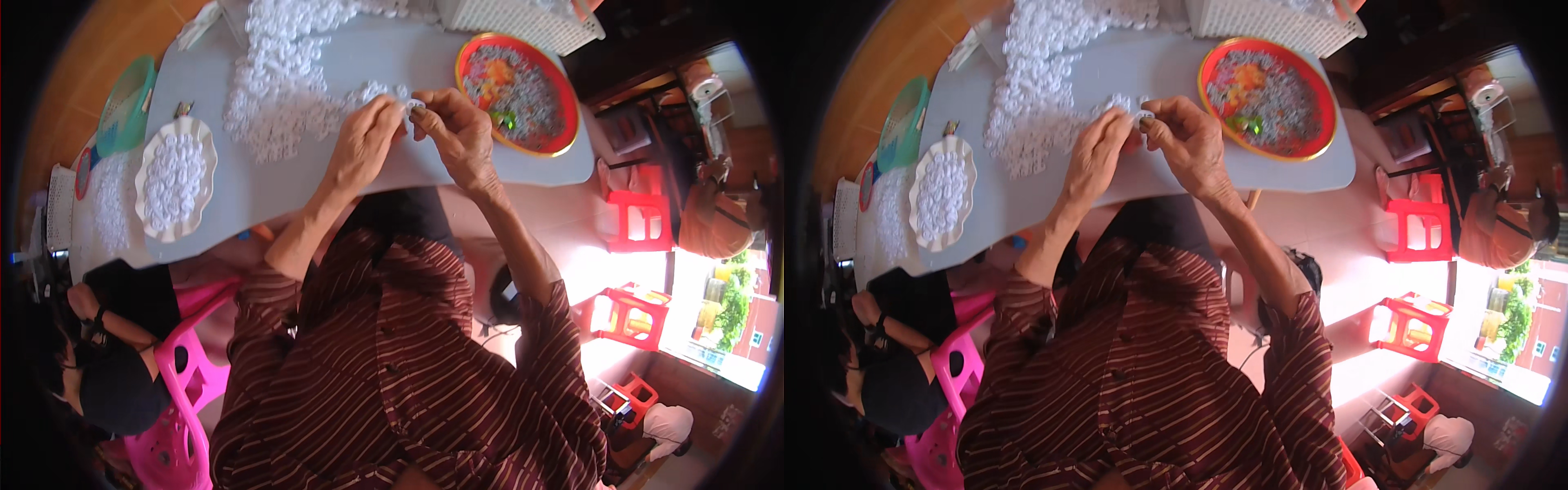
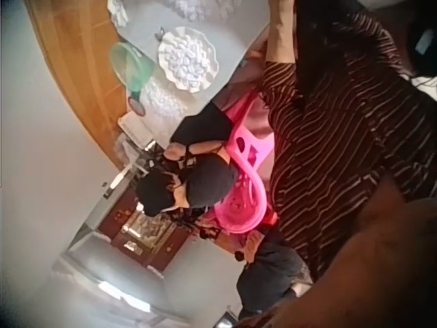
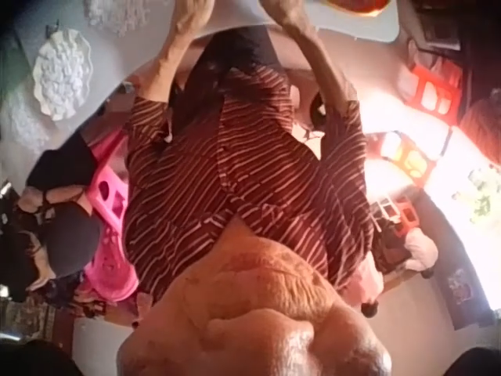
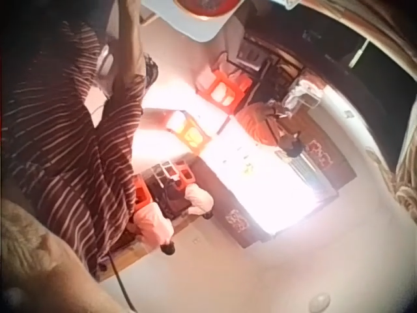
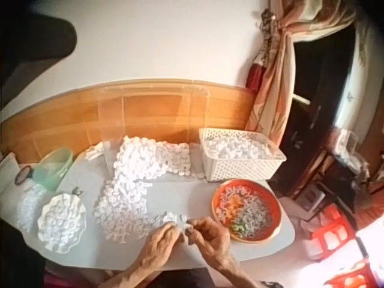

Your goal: Assembling small white plastic components by hand on a table.

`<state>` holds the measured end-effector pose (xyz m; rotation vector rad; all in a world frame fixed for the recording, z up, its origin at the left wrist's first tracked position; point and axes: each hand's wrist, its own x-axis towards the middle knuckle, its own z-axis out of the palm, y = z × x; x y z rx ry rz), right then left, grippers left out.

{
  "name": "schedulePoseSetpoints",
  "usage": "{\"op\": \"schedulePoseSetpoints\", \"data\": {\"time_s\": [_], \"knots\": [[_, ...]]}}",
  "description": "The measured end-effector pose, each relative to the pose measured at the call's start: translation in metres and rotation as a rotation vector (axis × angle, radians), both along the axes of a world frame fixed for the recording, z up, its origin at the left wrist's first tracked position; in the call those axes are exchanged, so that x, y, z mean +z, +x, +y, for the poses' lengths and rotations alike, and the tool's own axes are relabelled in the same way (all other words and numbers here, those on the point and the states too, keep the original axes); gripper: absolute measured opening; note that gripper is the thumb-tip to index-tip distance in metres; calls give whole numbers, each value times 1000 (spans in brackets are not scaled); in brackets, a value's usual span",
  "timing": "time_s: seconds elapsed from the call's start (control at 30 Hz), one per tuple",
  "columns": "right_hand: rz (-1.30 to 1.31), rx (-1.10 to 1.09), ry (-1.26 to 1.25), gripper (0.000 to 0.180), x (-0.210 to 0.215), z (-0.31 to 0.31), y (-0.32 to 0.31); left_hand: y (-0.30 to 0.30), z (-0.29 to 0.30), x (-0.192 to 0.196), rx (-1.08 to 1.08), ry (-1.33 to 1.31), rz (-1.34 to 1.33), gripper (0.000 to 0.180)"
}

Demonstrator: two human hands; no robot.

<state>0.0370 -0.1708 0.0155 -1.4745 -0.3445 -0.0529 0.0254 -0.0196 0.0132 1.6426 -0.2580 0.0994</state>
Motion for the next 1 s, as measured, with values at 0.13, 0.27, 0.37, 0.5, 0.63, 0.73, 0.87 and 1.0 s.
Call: {"op": "schedulePoseSetpoints", "data": {"time_s": [0.13,0.27,0.37,0.5,0.63,0.73,0.87,1.0], "knots": [[-215,-228,-290,15,55,-33,67,-11,6,2,-63,-254,71,34],[-232,-617,-441,11,100,-90,163,-19,-4,-11,-114,-510,140,33],[-359,-762,-716,10,84,-104,187,-14,-3,-10,-114,-627,220,32],[-264,-57,-682,19,76,3,129,-12,9,-12,-13,-748,339,28],[-524,430,-747,26,50,82,97,-13,6,-18,-14,-570,205,23],[-607,444,-733,27,35,106,106,-13,10,-13,-28,-658,247,22],[-595,560,-883,21,30,96,116,-17,14,-13,-25,-827,301,21],[-266,468,-974,17,47,76,118,-18,16,-20,-44,-753,201,21]]}}
